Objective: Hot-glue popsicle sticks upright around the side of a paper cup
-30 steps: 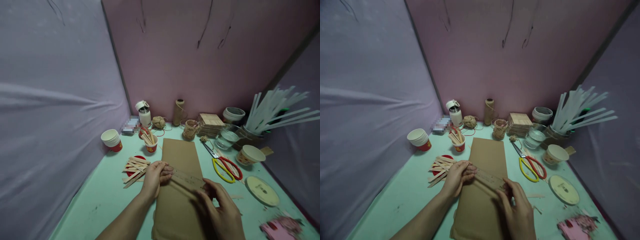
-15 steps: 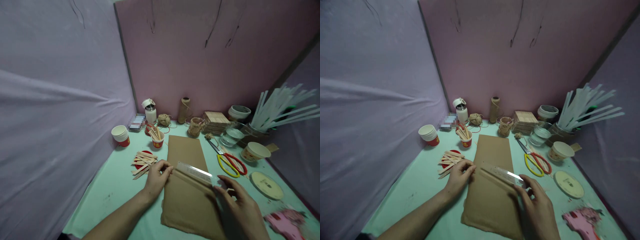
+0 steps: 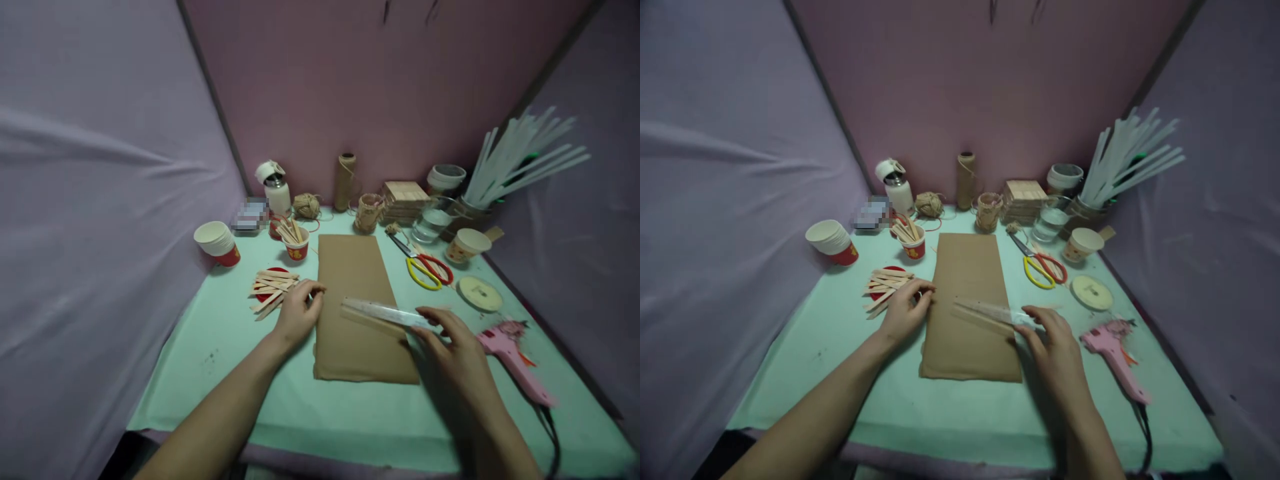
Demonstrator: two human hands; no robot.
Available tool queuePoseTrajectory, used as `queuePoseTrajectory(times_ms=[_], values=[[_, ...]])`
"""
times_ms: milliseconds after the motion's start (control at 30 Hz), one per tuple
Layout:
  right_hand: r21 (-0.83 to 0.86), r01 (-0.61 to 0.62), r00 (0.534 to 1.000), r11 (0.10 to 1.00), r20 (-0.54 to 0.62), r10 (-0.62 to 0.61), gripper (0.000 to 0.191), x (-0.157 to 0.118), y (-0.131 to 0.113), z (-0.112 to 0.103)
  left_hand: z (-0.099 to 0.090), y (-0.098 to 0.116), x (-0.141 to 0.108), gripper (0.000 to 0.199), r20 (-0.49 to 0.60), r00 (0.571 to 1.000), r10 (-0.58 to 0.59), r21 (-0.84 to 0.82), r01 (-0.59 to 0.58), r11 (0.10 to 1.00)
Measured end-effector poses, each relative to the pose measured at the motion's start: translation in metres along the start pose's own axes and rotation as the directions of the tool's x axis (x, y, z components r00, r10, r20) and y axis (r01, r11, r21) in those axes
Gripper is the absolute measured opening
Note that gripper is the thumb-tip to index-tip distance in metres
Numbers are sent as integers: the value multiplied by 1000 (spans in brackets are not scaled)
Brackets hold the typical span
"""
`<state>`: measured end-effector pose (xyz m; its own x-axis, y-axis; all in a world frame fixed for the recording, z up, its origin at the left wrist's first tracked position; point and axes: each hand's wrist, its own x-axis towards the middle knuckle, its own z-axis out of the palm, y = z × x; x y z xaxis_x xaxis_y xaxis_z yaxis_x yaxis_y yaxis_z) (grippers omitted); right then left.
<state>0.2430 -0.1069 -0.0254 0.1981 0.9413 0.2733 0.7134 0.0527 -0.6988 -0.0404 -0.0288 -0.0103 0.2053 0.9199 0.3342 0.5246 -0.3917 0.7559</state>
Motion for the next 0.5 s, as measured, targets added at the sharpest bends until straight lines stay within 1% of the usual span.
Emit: queuePoseTrajectory(times_ms=[100,200,300,400,500], values=[[-12,20,1000,1000,17,-19,35,-5,-3,-2,0,3,0,20,77,997,-13,-5,14,1000],[-10,67,993,998,102,-66,28,-11,-9,1,0,7,-2,22,149,989,-6,-16,8,1000],[7,107,977,994,185,-106,22,-21,-16,6,0,9,-5,24,201,979,26,-42,-18,999],[-5,115,972,993,205,-112,20,-32,-17,10,0,10,-6,26,226,973,53,-46,-44,998],[-53,113,976,992,193,-101,23,-41,-11,13,1,10,-7,25,237,970,54,-32,-48,998]])
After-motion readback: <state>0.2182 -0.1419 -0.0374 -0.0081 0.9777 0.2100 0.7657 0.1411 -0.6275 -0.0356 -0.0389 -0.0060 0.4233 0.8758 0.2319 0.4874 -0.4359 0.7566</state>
